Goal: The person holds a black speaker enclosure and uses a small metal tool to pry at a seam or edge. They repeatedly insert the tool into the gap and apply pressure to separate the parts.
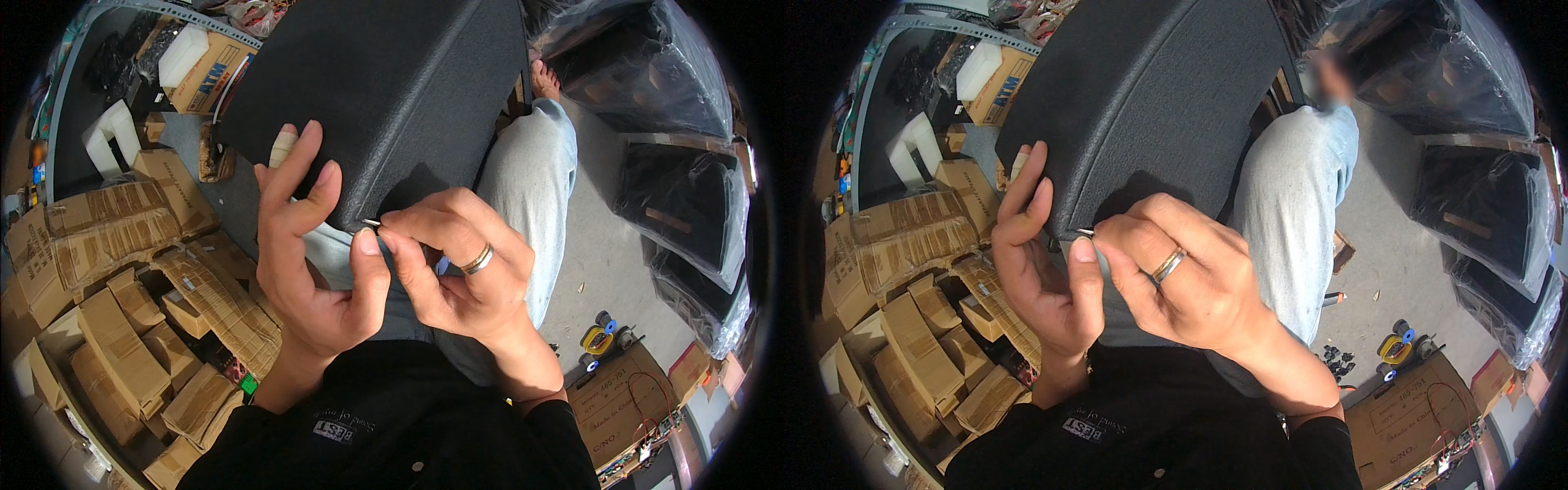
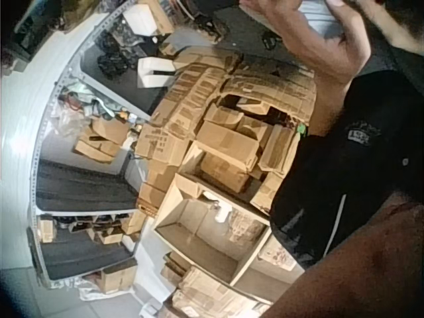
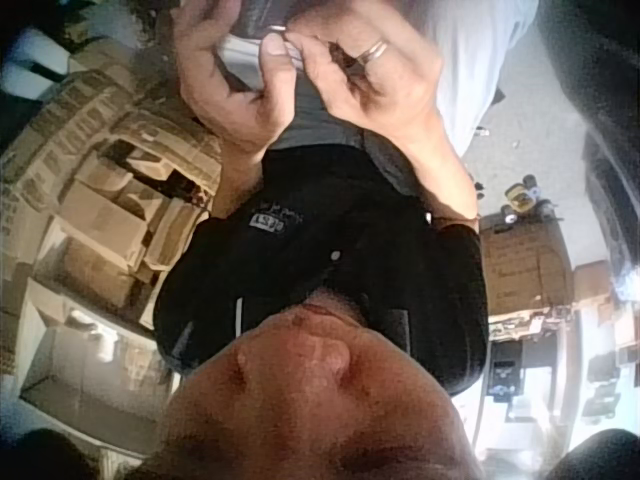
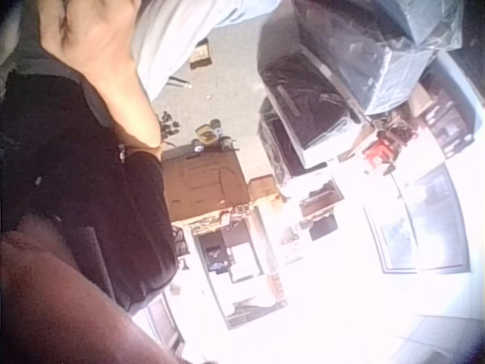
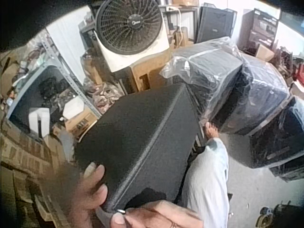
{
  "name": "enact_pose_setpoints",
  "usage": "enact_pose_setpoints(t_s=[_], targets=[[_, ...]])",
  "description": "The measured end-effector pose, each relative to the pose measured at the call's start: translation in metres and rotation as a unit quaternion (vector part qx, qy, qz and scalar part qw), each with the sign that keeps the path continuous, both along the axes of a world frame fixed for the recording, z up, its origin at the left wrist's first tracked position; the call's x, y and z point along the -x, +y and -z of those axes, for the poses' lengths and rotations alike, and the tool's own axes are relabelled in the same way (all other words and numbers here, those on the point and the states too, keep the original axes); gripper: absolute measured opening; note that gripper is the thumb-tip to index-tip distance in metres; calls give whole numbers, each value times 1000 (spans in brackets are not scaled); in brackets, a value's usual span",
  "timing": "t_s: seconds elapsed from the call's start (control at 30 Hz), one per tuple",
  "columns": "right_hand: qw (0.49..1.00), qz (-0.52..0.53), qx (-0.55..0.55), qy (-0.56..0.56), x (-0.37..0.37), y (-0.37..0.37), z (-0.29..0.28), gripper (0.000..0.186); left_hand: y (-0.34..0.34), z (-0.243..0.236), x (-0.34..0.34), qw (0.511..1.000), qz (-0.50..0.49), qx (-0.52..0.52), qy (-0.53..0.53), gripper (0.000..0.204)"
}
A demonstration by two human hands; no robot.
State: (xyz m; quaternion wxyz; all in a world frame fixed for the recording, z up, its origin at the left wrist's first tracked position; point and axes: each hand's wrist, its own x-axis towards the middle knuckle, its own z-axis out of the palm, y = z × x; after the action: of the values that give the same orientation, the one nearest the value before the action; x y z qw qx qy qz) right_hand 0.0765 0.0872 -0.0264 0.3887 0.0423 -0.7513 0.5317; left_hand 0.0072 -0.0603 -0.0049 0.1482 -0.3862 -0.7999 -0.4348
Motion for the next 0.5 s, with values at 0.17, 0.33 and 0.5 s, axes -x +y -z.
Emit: enact_pose_setpoints(t_s=[0.17,0.33,0.5], targets=[[1000,16,-7,24,2,-6,5,16,0,4,0,1000,2,-16,-3,41],[998,29,-19,46,5,-8,9,17,-1,2,0,1000,3,-12,-4,40],[998,29,-21,57,5,-9,13,17,-1,3,1,1000,6,-15,-5,40]])
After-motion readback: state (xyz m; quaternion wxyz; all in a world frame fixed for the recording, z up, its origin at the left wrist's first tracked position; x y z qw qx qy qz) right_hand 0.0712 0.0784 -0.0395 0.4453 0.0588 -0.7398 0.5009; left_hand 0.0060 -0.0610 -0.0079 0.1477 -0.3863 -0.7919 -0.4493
